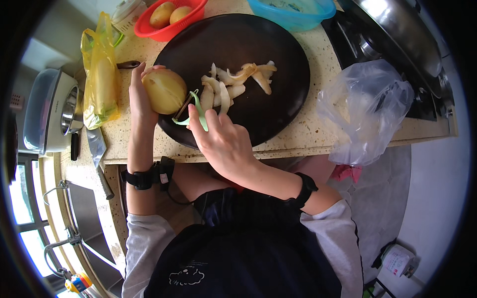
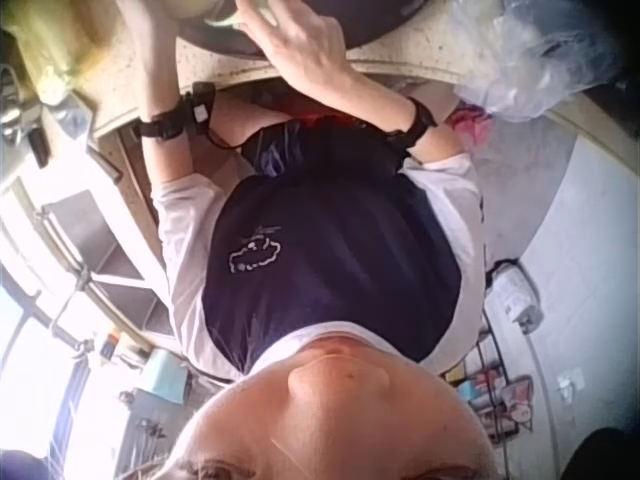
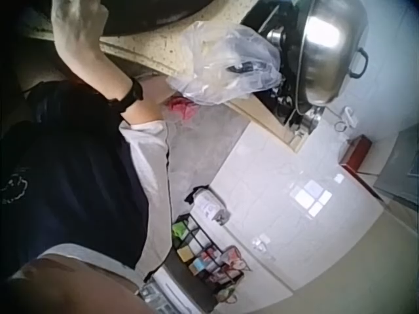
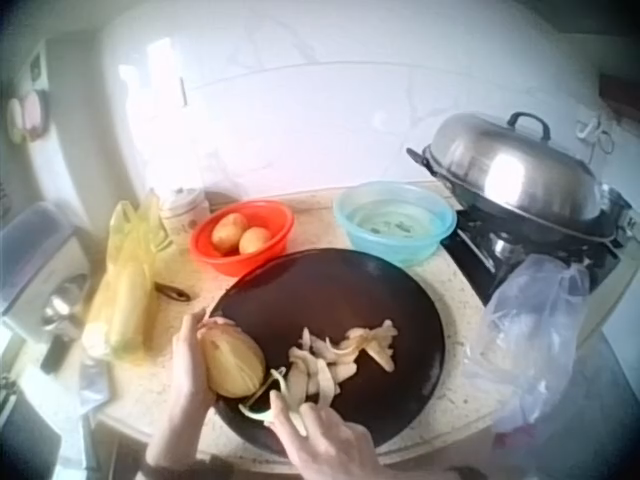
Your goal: Peel potatoes in a kitchen.
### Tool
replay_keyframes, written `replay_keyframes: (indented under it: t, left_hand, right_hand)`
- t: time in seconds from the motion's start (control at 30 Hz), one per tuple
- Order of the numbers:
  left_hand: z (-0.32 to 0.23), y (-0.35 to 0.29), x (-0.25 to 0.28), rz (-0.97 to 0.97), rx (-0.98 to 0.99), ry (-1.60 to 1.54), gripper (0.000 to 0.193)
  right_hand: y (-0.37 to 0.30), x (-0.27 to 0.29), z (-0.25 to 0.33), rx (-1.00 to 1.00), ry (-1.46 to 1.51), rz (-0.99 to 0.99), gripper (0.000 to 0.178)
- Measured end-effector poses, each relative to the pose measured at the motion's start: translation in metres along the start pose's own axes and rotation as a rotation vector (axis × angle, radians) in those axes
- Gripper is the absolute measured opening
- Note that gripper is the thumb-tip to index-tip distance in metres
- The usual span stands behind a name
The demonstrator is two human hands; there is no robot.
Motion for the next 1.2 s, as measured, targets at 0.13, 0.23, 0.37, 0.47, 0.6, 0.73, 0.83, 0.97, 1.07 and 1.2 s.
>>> replay_keyframes:
  t: [0.13,0.23,0.37,0.47,0.6,0.73,0.83,0.97,1.07,1.2]
  left_hand:
    - [-0.002,0.0,-0.001,-0.033,-0.001,0.031,0.039]
    - [-0.005,-0.005,-0.006,-0.098,-0.012,0.098,0.04]
    - [-0.001,0.0,0.002,-0.053,-0.037,0.124,0.042]
    - [-0.001,0.004,0.008,0.009,-0.005,0.068,0.044]
    - [-0.003,-0.001,-0.002,0.259,-0.078,0.082,0.045]
    - [-0.011,-0.017,-0.01,0.427,-0.233,0.278,0.048]
    - [-0.011,-0.02,-0.01,0.462,-0.416,0.311,0.047]
    - [-0.012,-0.02,-0.003,0.369,-0.409,0.405,0.048]
    - [-0.019,-0.029,-0.005,0.319,-0.384,0.532,0.049]
    - [-0.014,-0.033,-0.009,0.289,-0.269,0.403,0.05]
  right_hand:
    - [0.0,-0.001,0.0,-0.008,-0.014,0.004,0.045]
    - [-0.001,0.001,-0.004,-0.015,-0.018,-0.01,0.042]
    - [0.001,0.002,-0.01,-0.069,0.071,0.017,0.037]
    - [0.009,0.013,-0.021,-0.077,0.165,0.027,0.029]
    - [0.016,0.03,-0.056,-0.582,1.067,0.144,0.027]
    - [0.023,0.033,-0.078,-1.167,2.218,0.248,0.026]
    - [0.028,0.032,-0.085,-1.399,2.841,-0.074,0.041]
    - [0.035,0.035,-0.085,-1.193,2.997,-0.12,0.044]
    - [0.038,0.036,-0.088,-1.294,2.678,0.003,0.05]
    - [0.039,0.052,-0.075,-0.877,2.097,0.164,0.047]
Point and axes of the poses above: each hand's wrist, its own y-axis towards the middle knuckle, its own x-axis out of the back of the hand, z = x × y, the point moved 2 cm from there along y, towards the middle knuckle, and after that the axes turned 11 degrees about x, right-handed, at the moved point
